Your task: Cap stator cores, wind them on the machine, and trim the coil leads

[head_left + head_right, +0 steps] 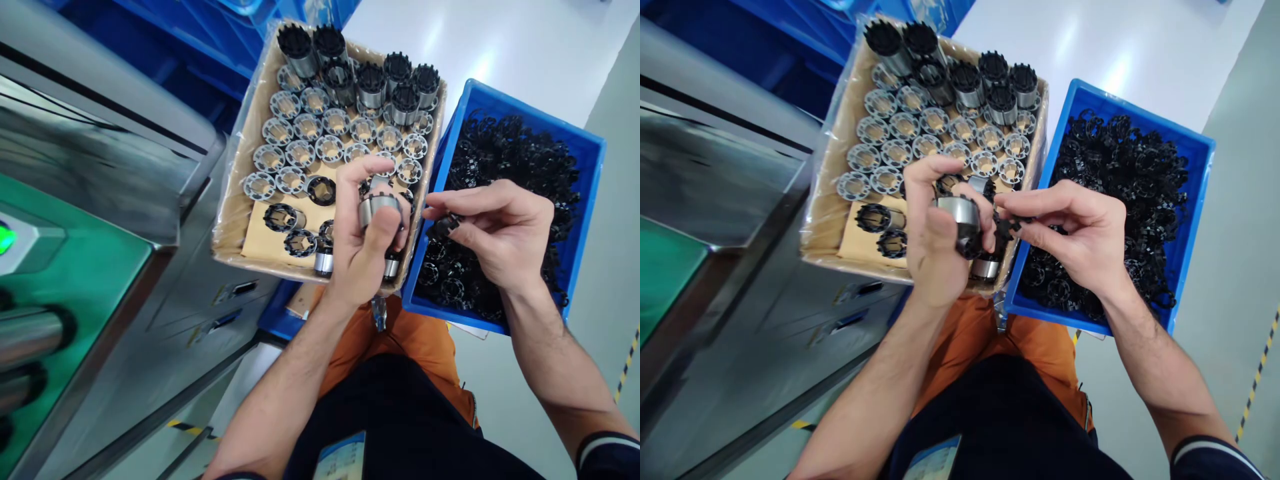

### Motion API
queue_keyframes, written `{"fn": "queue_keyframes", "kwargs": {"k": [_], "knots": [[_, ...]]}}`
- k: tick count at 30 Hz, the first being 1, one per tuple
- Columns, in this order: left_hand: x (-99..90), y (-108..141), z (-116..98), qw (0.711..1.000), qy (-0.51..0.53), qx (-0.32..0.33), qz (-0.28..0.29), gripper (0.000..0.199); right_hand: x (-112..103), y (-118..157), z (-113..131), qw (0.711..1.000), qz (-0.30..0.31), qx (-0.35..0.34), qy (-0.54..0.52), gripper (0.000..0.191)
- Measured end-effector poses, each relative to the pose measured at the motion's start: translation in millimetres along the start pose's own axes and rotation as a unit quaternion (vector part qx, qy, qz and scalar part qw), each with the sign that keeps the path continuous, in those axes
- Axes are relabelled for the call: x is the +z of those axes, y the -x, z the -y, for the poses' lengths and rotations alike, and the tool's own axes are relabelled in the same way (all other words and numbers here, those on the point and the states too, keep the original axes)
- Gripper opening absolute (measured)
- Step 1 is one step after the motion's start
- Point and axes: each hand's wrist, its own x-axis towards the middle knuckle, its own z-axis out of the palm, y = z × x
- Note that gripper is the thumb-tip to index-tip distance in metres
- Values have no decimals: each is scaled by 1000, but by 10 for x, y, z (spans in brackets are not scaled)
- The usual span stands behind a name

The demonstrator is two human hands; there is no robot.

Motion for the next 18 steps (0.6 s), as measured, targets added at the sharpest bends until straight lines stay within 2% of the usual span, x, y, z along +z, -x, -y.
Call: {"fn": "queue_keyframes", "kwargs": {"k": [3,6,8,11,15,18], "knots": [[-30,6,17,999,8,-29,39,39,-12,-10,-4,999,8,-13,33,21],[-51,22,12,994,-6,-43,98,34,-23,-17,-25,997,10,-11,81,17],[-55,43,-3,995,-1,-46,94,34,-20,-19,-47,995,22,-8,95,18],[-63,83,-18,992,12,-95,85,36,3,-19,-79,993,44,2,109,23],[-89,120,-12,985,-5,-136,104,40,54,-8,-76,992,39,46,109,32],[-96,123,-19,985,0,-133,113,40,89,10,-60,994,19,44,100,24]]}}
